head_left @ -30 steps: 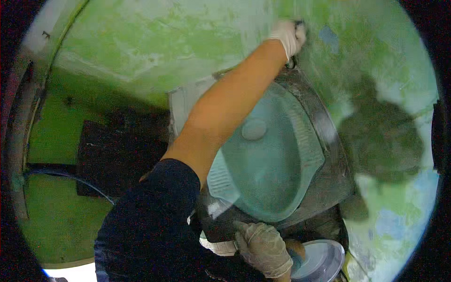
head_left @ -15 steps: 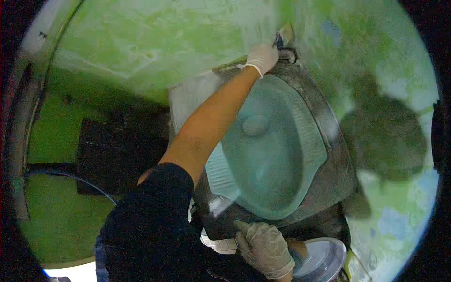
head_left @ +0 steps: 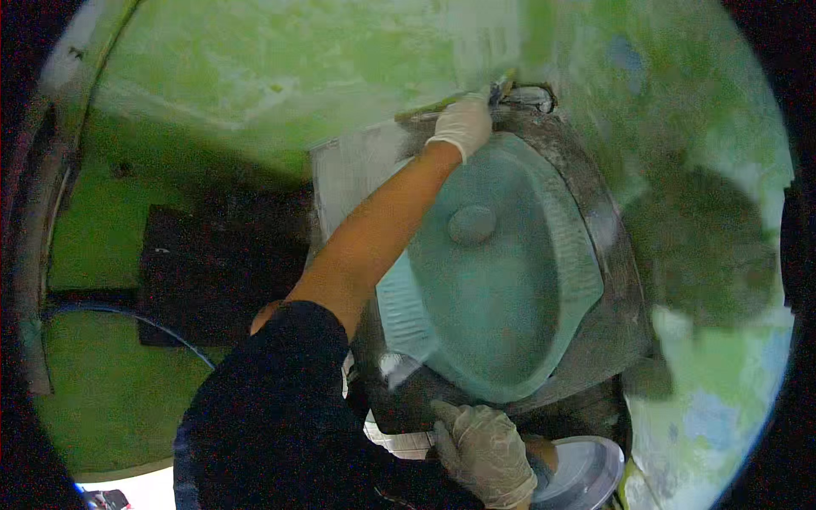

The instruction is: The person paints a bathroom wall and the base of a squat toilet using a paint brush and paint from a bucket.

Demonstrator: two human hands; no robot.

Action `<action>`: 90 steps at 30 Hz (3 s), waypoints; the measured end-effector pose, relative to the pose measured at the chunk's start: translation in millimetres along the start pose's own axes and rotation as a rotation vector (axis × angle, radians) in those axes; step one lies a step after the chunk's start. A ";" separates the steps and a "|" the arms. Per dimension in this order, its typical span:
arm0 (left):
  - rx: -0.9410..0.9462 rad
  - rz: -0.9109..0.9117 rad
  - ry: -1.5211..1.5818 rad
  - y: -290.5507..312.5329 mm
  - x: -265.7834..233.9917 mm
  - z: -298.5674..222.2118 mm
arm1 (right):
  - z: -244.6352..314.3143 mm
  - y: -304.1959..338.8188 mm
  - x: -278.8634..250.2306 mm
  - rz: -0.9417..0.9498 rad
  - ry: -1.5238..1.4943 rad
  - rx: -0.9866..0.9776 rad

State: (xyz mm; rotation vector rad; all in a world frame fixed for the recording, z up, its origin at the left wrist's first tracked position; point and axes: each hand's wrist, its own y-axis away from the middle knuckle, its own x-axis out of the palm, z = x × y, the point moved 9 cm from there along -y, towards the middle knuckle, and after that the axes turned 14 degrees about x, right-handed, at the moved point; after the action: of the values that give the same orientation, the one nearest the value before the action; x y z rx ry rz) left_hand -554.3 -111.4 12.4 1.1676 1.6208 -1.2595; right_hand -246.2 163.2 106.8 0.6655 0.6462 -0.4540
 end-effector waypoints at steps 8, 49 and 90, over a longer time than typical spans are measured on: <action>-0.174 0.159 -0.035 30.2 12.9 57.1 | -4.5 8.8 -7.9 -0.174 0.007 -0.124; -0.058 0.317 -0.184 -17.7 -31.4 8.3 | -15.4 2.1 1.9 -0.217 -0.017 -0.106; 0.132 0.273 -0.057 -60.8 89.0 23.2 | 3.5 -21.7 22.5 0.025 0.015 -0.028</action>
State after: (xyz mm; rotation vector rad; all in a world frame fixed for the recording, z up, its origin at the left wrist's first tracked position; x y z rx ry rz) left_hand -637.8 -121.5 -59.0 1.3698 1.3011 -1.2234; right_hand -241.2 141.5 84.7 0.6501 0.6569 -0.4163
